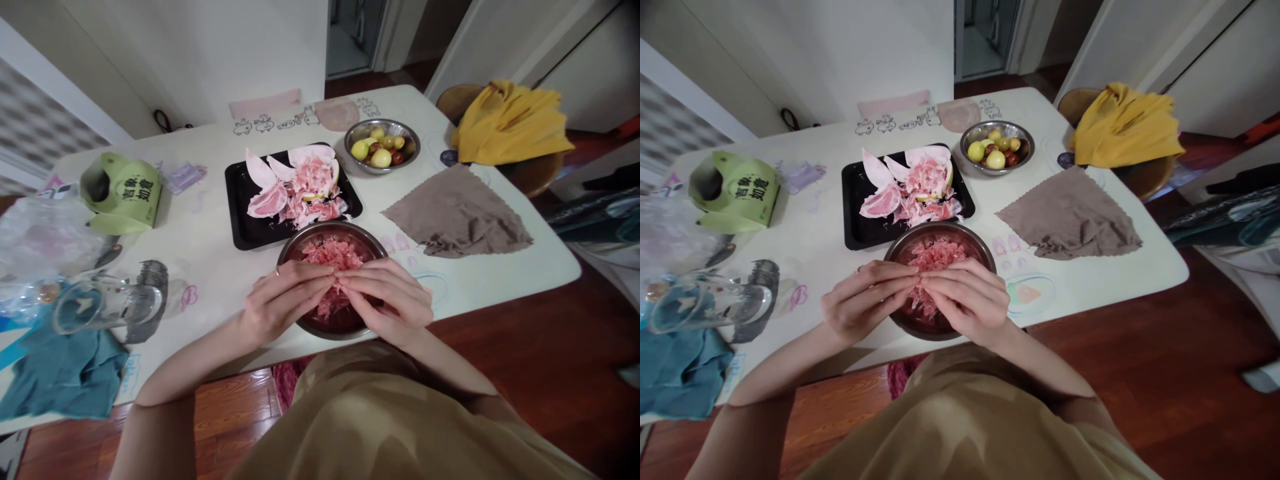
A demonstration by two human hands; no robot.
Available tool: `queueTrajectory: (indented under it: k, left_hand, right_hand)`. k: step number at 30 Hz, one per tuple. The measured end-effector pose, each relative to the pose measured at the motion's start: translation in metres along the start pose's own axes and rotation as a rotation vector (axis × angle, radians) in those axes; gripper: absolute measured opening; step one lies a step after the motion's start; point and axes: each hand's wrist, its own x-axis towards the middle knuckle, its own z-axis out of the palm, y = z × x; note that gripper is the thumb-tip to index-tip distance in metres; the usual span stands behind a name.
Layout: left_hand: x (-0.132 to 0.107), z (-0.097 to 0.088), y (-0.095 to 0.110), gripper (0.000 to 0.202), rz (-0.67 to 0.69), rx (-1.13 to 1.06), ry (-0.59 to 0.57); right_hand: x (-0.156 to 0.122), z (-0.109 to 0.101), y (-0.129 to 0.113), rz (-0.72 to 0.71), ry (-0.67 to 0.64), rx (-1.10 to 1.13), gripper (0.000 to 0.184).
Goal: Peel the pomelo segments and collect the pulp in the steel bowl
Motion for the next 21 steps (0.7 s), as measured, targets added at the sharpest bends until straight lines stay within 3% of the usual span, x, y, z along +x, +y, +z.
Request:
queueTrajectory:
  k: [8,15,21]
  left_hand:
    - [0.000,-0.005,0.004,0.038,0.047,0.169,-0.037]
    - [-0.006,-0.006,-0.012,0.033,0.414,0.383,0.013]
    - [-0.005,-0.009,-0.012,0.029,0.484,0.473,0.016]
  right_hand:
    - [-0.001,-0.001,-0.001,0.081,-0.055,0.025,0.032]
    - [0.004,-0.004,-0.008,0.189,-0.111,0.130,0.022]
    - [0.004,-0.003,-0.012,0.230,-0.134,0.149,0.019]
